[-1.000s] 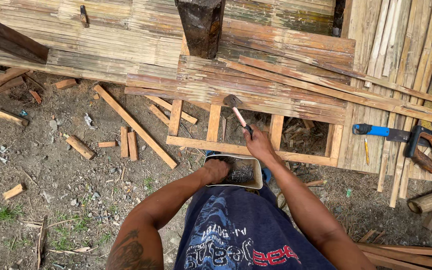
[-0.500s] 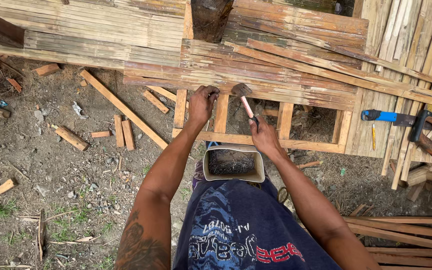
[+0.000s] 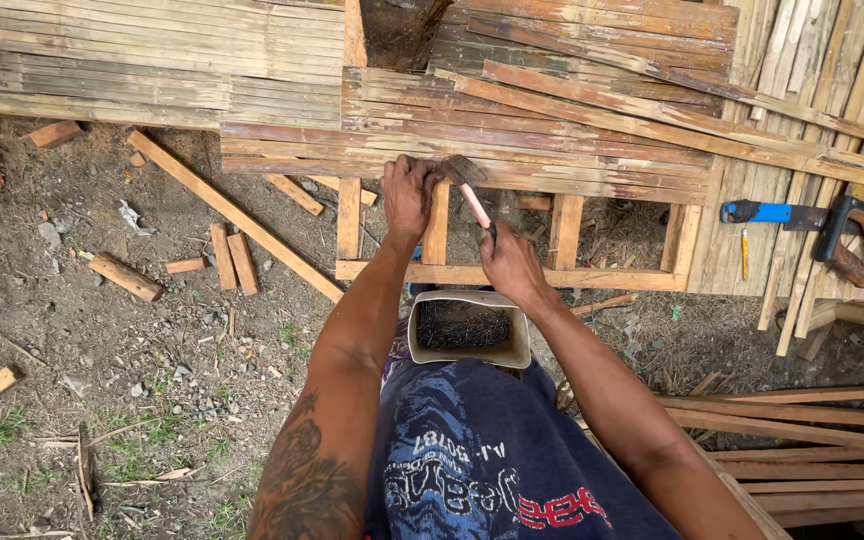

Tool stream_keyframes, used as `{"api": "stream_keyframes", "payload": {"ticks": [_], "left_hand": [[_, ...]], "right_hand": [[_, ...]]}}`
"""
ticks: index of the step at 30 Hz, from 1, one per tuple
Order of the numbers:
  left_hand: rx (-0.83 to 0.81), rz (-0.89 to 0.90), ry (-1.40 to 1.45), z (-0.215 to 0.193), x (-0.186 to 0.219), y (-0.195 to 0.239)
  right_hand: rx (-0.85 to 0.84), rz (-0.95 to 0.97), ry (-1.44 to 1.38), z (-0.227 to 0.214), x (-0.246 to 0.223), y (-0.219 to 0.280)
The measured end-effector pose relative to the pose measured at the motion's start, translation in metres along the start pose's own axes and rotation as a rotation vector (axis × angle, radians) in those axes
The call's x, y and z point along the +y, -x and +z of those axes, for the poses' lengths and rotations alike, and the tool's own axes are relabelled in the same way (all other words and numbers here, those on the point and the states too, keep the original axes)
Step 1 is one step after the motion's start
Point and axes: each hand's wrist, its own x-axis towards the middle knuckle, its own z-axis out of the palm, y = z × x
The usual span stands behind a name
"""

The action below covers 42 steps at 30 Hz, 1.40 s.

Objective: The person uses a hammer to drive nails into thin wooden planks laid across a bamboo frame. They repeatedly pick up nails from a container, position each plank, and hammer it into place on the structure.

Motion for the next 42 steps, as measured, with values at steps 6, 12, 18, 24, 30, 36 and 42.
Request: {"api": "stream_keyframes", "payload": {"ticks": [6,12,18,24,30,36,42], "left_hand": [[0.418,-0.469,0.517,0.051,-0.021,0.025],[0.26,-0.983,1.429,0.061,-0.055,0.008],[0.227,-1.009,1.335,0.056,-0.049,0.005],[0.22,-1.01,1.34,0.058,-0.057,0.002],[0.217,-1.067,1.271,0.061,-0.063,0.004],[0.213,-1.05,1.255,0.067,-0.066,0.0],[0.119,-1.069,1.187,0.042,-0.048,-0.007]], "right_hand": [[0.009,0.05,-0.075,-0.006,-0.002,-0.005],[0.151,-0.149,-0.091,-0.012,0.005,0.014],[0.195,-0.36,-0.197,-0.01,0.001,0.008],[0.016,-0.054,-0.058,-0.004,0.01,-0.009],[0.038,-0.204,0.08,0.005,0.017,-0.023],[0.157,-0.308,-0.148,0.007,0.023,-0.021],[-0.03,-0.005,0.081,0.01,0.032,-0.028]]}}
